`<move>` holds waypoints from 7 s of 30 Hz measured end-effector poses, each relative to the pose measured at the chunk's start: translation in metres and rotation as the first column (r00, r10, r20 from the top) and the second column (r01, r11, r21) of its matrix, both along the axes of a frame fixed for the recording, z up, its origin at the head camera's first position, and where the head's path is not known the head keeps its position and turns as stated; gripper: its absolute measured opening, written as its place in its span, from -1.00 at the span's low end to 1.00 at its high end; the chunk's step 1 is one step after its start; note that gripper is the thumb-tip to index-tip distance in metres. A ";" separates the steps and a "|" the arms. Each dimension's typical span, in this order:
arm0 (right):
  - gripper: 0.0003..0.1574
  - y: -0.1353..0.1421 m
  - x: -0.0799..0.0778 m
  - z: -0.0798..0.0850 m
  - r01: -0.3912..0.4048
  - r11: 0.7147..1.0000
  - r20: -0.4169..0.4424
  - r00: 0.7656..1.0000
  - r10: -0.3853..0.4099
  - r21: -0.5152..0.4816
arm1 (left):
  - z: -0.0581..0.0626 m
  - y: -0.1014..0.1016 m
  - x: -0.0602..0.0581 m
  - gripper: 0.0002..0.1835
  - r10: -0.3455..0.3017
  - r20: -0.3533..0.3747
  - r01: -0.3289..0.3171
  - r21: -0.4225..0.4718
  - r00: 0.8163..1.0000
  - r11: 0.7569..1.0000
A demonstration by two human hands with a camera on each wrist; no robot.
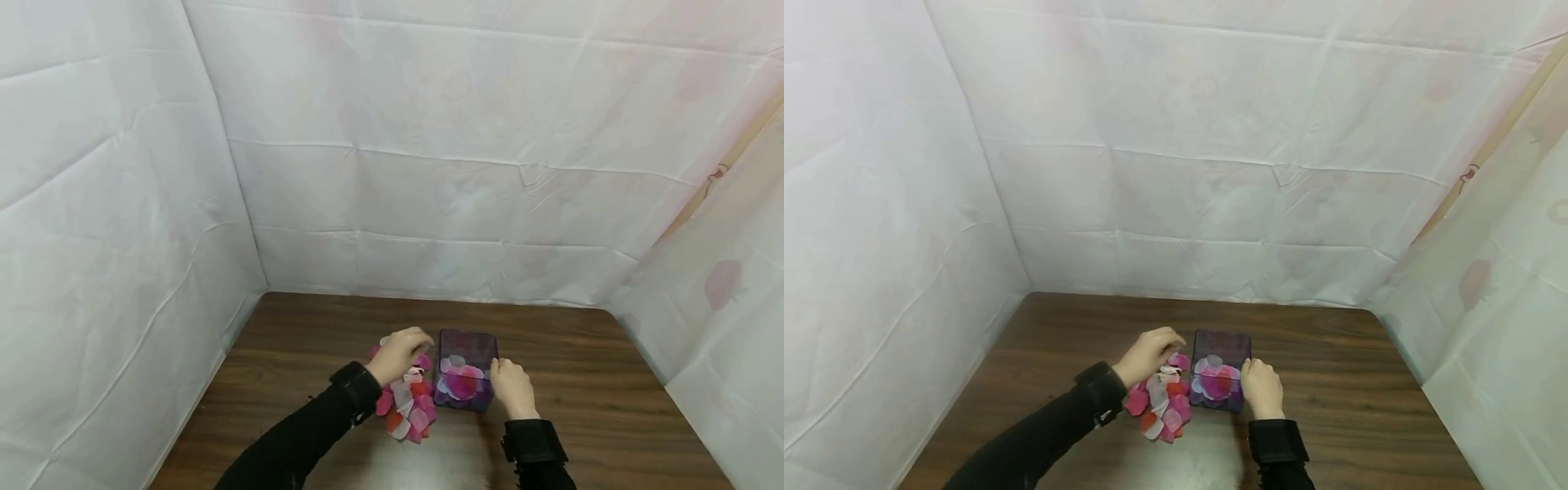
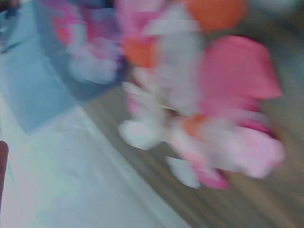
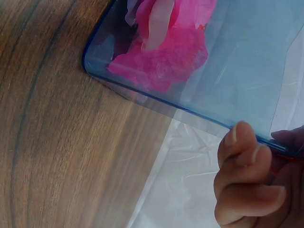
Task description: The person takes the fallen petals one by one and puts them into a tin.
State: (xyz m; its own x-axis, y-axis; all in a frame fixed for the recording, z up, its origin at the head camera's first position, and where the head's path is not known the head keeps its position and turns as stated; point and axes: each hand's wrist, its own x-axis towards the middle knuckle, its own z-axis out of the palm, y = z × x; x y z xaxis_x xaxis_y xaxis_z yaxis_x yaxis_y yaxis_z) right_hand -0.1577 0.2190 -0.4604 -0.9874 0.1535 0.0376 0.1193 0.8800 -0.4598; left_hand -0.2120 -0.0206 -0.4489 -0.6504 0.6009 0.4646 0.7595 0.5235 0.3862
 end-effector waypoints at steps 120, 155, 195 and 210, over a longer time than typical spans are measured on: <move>-0.49 -0.011 0.001 -0.006 0.006 1.000 0.005 1.000 -0.006 -0.028 | -0.052 -0.086 -0.009 -0.68 0.225 0.148 -0.210 -0.114 0.963 0.971; -0.54 -0.010 0.003 -0.007 0.016 1.000 -0.021 1.000 -0.016 -0.001 | 0.000 0.074 -0.001 -0.75 -0.097 0.100 0.122 -0.285 0.990 0.951; -0.48 -0.008 0.000 -0.012 0.018 1.000 0.006 1.000 -0.017 -0.012 | -0.121 -0.129 0.024 -0.80 0.181 -0.040 -0.184 -0.311 0.983 0.932; -0.48 -0.009 -0.001 -0.009 0.018 1.000 0.021 1.000 -0.018 -0.010 | -0.091 -0.104 -0.003 -0.87 0.242 0.081 -0.226 -0.171 0.967 0.959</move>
